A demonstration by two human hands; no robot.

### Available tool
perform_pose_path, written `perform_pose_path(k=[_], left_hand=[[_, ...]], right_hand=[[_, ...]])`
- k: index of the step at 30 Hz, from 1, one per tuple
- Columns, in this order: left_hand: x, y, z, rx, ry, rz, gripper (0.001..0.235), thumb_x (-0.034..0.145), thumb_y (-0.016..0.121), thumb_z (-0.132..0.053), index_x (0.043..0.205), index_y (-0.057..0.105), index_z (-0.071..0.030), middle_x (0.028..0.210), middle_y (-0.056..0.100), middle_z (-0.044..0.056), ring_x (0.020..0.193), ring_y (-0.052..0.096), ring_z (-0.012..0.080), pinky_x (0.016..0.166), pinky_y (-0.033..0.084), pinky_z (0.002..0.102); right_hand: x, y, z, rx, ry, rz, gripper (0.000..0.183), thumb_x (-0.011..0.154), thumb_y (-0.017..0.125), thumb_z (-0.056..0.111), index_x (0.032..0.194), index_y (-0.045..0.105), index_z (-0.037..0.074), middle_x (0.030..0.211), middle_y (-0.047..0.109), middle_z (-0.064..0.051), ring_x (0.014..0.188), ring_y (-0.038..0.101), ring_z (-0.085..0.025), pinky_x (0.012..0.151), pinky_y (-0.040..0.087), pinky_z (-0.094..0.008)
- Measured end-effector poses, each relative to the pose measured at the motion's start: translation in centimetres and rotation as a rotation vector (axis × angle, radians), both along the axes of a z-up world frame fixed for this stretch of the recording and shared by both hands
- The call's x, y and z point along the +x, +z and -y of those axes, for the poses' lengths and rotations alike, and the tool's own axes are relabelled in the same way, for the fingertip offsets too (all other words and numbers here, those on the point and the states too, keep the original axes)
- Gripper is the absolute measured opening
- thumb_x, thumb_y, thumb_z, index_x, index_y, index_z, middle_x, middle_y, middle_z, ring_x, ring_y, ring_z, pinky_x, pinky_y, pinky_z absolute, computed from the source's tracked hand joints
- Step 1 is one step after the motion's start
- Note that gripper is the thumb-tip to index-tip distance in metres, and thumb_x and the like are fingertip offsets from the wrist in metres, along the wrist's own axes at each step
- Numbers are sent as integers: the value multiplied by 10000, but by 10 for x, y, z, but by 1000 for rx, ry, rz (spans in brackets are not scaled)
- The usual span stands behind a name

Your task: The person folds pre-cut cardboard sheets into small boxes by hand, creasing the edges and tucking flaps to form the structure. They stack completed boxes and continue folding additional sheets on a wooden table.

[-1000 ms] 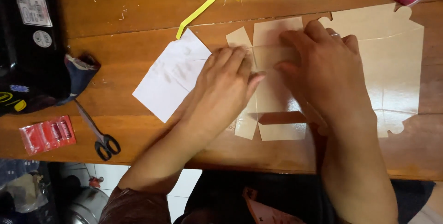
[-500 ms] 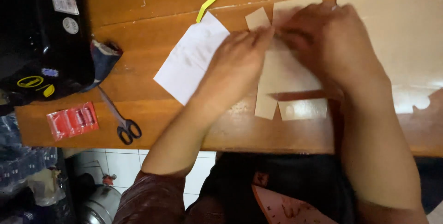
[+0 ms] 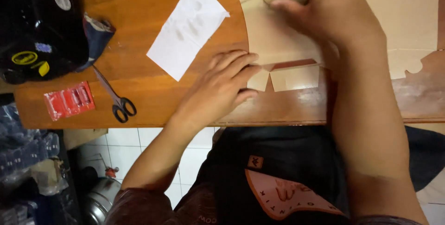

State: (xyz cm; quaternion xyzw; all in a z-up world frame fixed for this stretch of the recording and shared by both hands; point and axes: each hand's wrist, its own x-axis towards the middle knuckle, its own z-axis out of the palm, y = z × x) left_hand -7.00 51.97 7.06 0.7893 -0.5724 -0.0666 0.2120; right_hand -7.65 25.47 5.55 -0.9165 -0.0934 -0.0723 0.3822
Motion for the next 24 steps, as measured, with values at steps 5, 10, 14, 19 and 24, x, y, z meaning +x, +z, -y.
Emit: perform_pose_path(k=[5,10,14,19,24], left_hand=[[-3,-7,-4,-34,-18,186,279,960,694,-284,1120,680,-55,1288,631,75,1207,560,263,1029,415,420],[-5,5,3,-252,-58,270,114,973,685,-104,989,717,4,1034,723,95,962,677,253,923,489,370],[-14,1,8,-135,-3,256,234,945,533,10,1158,618,-36,1025,642,68,962,606,236,903,477,364],[-14,-18,15,-124,177,-1,173,992,567,-91,1161,589,-64,1075,685,78,929,626,292,832,454,405],[-13,-21,25,-29,471,-102,347,932,667,-318,1141,497,-98,1051,510,70,959,489,281,763,382,405]], right_hand=[[2,-12,3,8,-113,-102,245,1037,703,211,1196,696,24,1168,710,-78,1077,636,-231,925,418,-334],[4,-21,7,-49,-68,45,256,1035,691,155,1206,707,-36,1158,715,-154,1053,647,-305,898,445,-361],[3,-28,9,-106,-83,62,267,1051,687,216,1215,714,6,1162,714,-130,1019,635,-317,850,434,-370],[5,-26,6,-95,-90,16,291,1042,670,235,1220,704,8,1165,712,-131,1020,635,-325,832,435,-383],[5,-20,4,-70,-89,-22,305,1042,650,232,1232,689,-4,1184,703,-134,1043,630,-317,856,434,-379]])
